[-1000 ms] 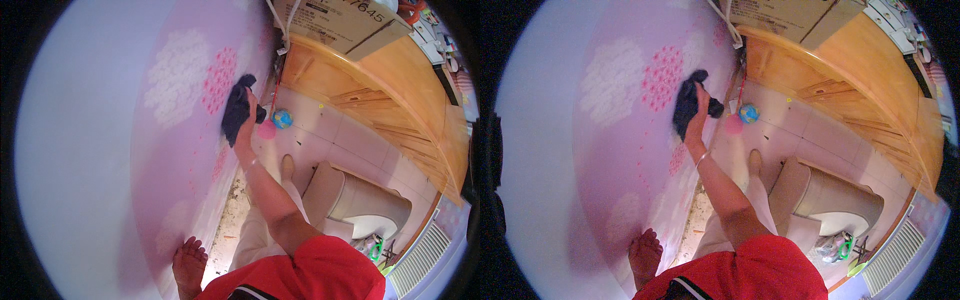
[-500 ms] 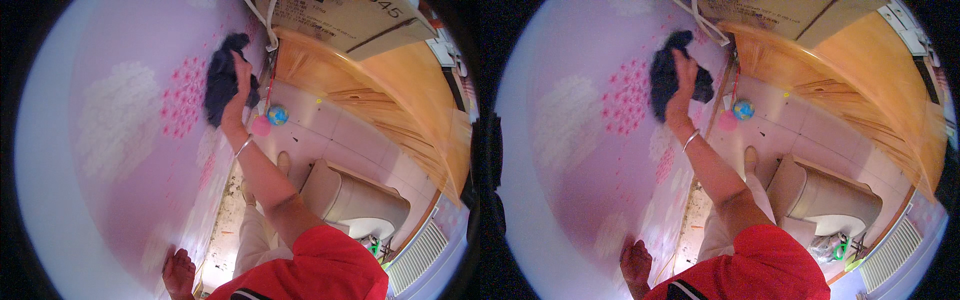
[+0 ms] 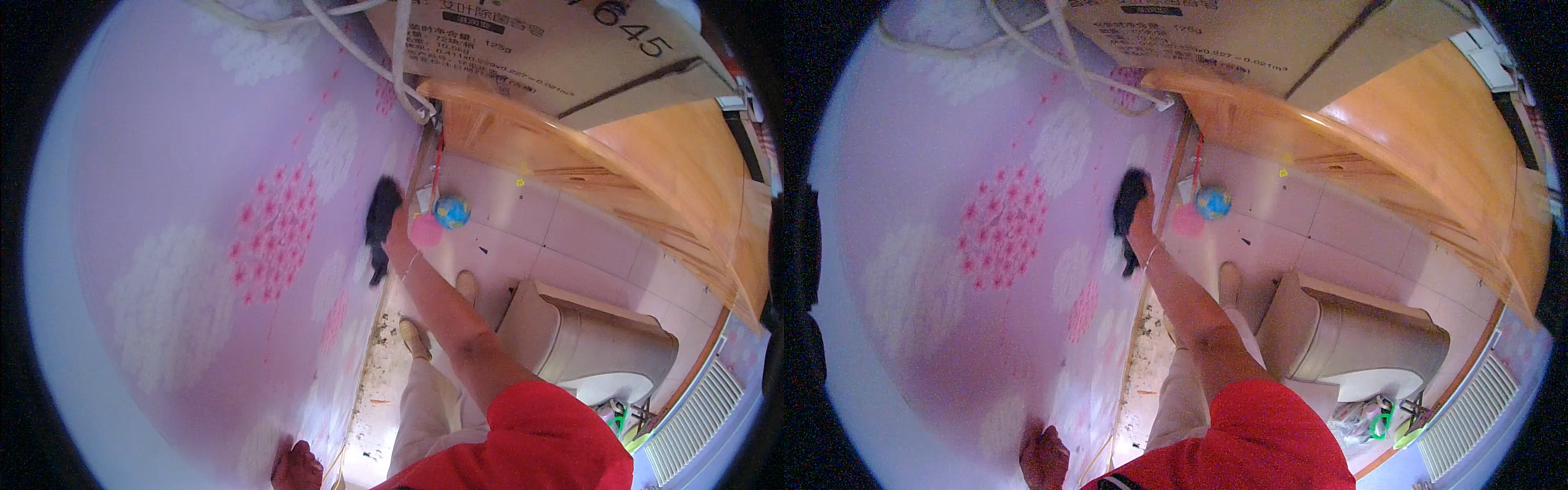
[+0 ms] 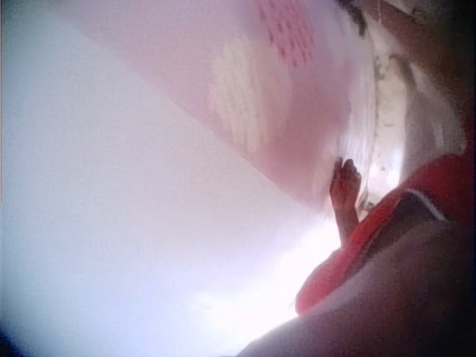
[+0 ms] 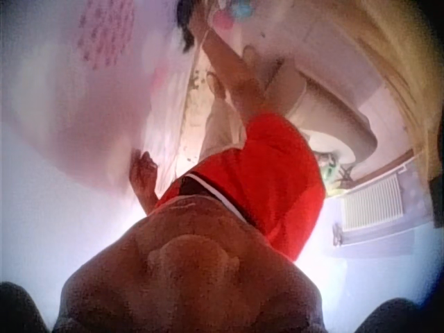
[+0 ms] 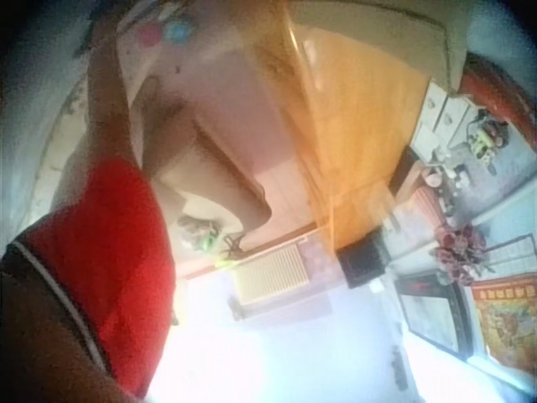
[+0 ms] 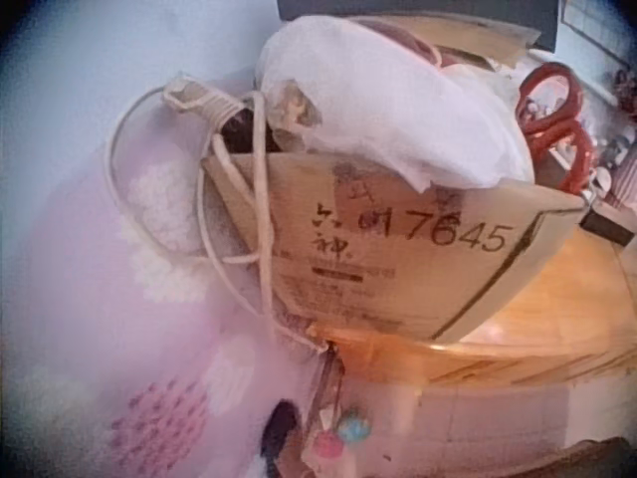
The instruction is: The person wipes a wooden door and a patterned wall with a dark cloth. They then move to a wooden dresser, wiping the surface and a wall-mounted pipe while temporarily moving a flower arrangement aside to clean underneath.
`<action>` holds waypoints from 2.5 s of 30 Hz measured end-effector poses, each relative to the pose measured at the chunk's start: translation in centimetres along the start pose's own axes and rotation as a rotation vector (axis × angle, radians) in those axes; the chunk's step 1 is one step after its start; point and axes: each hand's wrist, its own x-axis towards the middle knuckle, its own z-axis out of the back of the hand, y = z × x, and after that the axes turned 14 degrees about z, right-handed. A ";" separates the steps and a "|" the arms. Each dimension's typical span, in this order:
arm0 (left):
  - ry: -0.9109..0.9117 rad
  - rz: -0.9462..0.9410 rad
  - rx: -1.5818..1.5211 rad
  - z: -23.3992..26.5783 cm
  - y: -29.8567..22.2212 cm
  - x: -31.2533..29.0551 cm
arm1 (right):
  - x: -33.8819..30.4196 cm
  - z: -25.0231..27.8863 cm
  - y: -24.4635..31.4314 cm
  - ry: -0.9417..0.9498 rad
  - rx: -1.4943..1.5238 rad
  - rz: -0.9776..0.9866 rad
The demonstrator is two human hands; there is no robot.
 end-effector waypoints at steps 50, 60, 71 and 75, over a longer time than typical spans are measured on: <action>0.126 0.131 -0.141 3.7 -1.3 3.0 | -6.1 -23.8 15.4 0.351 -0.795 0.609; 0.142 0.144 -0.093 8.1 0.5 4.9 | -19.0 -36.3 23.4 0.504 -0.752 1.003; 0.146 -0.144 0.721 -2.1 2.8 6.1 | -23.9 -32.0 23.2 0.640 -0.868 0.934; 0.164 -0.449 0.886 -10.4 3.8 4.8 | -20.7 -37.6 27.4 0.673 -0.846 0.888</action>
